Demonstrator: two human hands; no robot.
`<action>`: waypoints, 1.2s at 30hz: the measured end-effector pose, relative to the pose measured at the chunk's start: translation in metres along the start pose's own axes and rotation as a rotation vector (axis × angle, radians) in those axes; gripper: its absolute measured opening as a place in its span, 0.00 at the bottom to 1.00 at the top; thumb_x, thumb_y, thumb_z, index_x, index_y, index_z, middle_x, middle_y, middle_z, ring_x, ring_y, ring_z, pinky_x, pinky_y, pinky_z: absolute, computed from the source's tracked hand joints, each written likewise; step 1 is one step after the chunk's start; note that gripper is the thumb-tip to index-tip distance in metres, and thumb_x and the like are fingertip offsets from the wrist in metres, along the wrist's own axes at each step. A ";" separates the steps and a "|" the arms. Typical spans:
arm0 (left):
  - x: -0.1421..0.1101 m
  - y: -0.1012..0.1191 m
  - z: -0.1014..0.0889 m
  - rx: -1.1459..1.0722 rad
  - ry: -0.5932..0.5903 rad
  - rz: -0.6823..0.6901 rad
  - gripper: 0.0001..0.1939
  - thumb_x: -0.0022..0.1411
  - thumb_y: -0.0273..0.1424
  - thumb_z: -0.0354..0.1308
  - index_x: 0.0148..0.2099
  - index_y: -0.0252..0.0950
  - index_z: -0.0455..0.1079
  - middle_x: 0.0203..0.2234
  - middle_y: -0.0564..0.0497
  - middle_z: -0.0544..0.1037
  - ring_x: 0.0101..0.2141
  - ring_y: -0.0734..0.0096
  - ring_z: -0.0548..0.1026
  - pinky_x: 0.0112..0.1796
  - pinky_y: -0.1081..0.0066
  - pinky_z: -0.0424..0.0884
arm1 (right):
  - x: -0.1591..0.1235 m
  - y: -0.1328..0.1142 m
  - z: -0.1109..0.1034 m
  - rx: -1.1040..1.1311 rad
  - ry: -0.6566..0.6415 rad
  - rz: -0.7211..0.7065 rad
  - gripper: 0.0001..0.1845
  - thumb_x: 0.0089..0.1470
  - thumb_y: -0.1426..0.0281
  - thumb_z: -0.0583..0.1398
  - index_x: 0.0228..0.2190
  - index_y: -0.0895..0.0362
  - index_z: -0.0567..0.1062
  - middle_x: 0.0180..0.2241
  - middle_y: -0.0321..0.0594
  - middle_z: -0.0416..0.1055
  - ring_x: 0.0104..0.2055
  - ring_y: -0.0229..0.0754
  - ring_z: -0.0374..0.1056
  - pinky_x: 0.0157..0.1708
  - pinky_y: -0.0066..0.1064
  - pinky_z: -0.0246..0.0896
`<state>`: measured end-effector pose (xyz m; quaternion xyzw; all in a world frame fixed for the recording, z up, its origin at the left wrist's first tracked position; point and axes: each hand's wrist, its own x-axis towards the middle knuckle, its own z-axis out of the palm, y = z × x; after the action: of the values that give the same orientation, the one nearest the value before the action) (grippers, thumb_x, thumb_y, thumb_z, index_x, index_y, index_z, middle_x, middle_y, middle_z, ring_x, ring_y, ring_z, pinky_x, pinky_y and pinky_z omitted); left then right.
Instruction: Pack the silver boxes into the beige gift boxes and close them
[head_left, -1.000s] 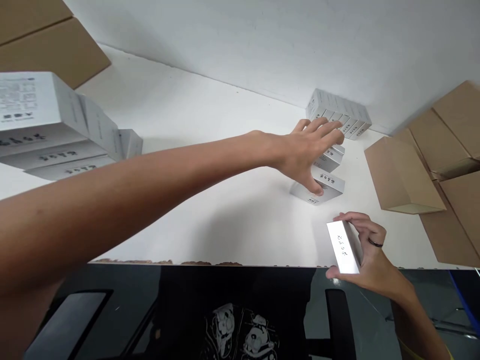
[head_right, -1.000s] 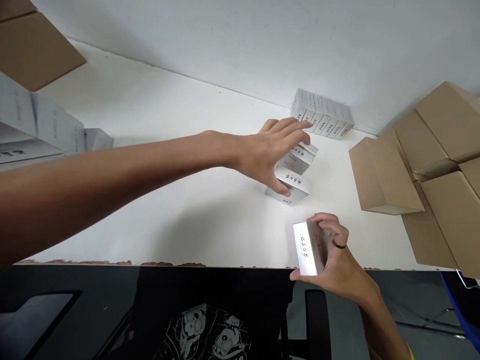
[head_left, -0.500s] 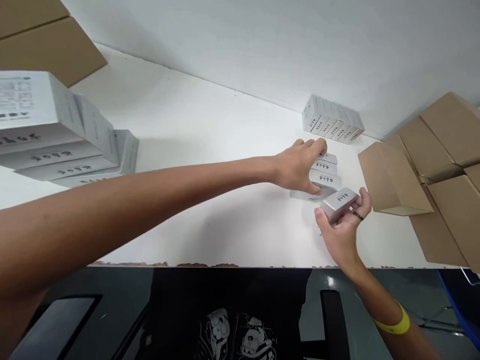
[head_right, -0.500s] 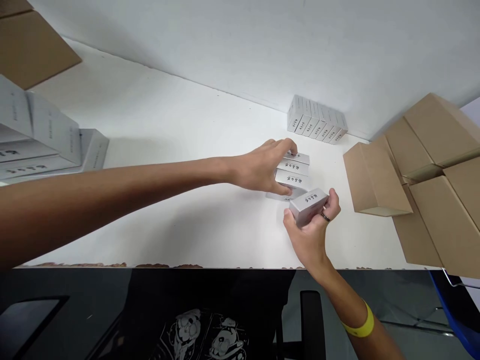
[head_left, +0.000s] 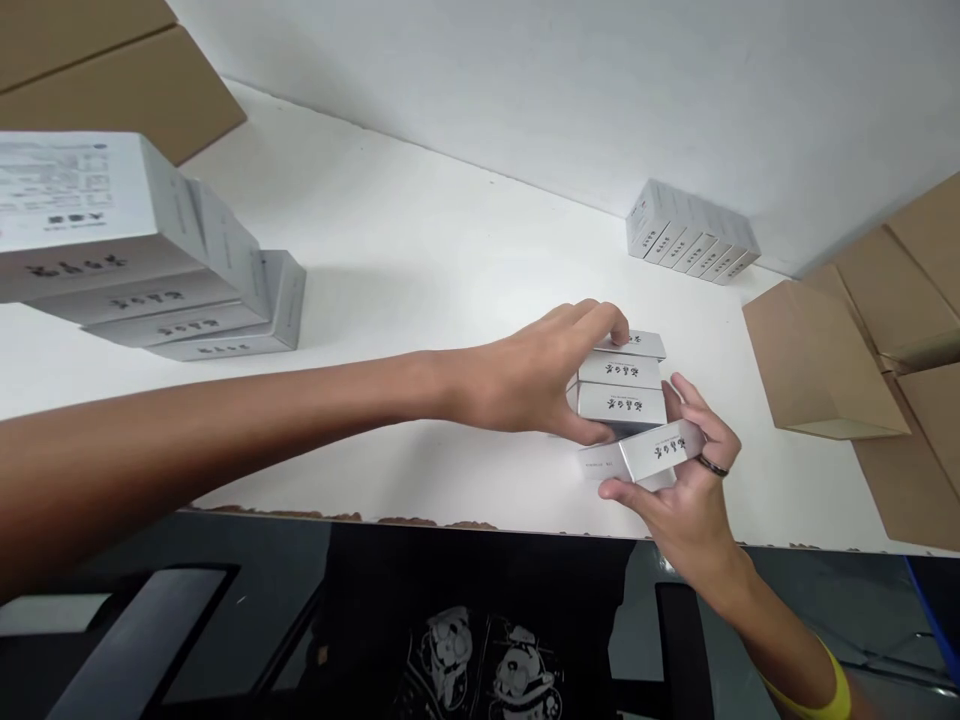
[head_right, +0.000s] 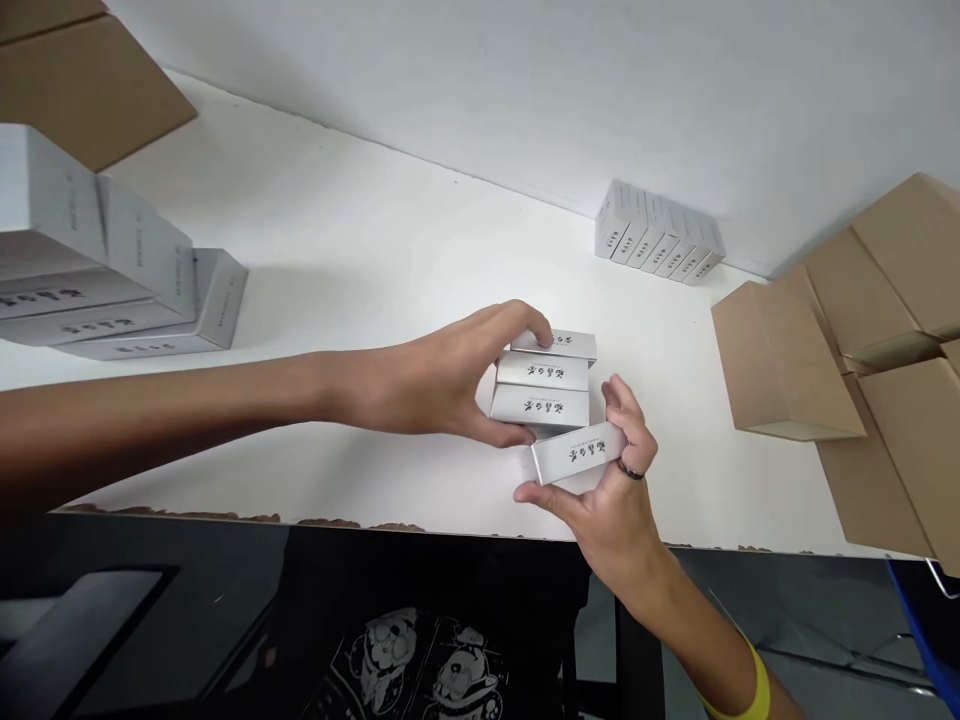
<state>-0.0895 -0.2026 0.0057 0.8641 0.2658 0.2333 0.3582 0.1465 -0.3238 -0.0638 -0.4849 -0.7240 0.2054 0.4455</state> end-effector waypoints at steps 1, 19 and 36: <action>-0.006 0.001 -0.002 -0.014 -0.010 -0.005 0.31 0.55 0.40 0.72 0.54 0.42 0.60 0.50 0.43 0.74 0.48 0.55 0.73 0.39 0.63 0.72 | -0.002 -0.005 -0.003 0.010 -0.042 0.001 0.48 0.57 0.60 0.76 0.63 0.44 0.51 0.75 0.58 0.45 0.78 0.62 0.50 0.69 0.68 0.62; -0.059 -0.019 0.006 0.209 0.002 0.130 0.58 0.52 0.59 0.75 0.75 0.46 0.53 0.77 0.27 0.47 0.75 0.25 0.50 0.64 0.25 0.63 | 0.013 -0.032 -0.023 -0.340 -0.284 -0.393 0.53 0.60 0.82 0.68 0.76 0.54 0.49 0.74 0.56 0.55 0.76 0.58 0.56 0.76 0.72 0.45; -0.053 -0.041 -0.003 0.004 -0.004 0.031 0.68 0.44 0.62 0.78 0.78 0.48 0.49 0.77 0.32 0.46 0.76 0.28 0.44 0.68 0.30 0.62 | 0.002 -0.025 -0.022 -0.381 -0.232 -0.481 0.59 0.54 0.85 0.70 0.77 0.58 0.50 0.74 0.55 0.56 0.74 0.63 0.59 0.75 0.72 0.48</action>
<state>-0.1428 -0.2101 -0.0342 0.8694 0.2520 0.2367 0.3531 0.1520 -0.3357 -0.0334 -0.3481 -0.8891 0.0092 0.2970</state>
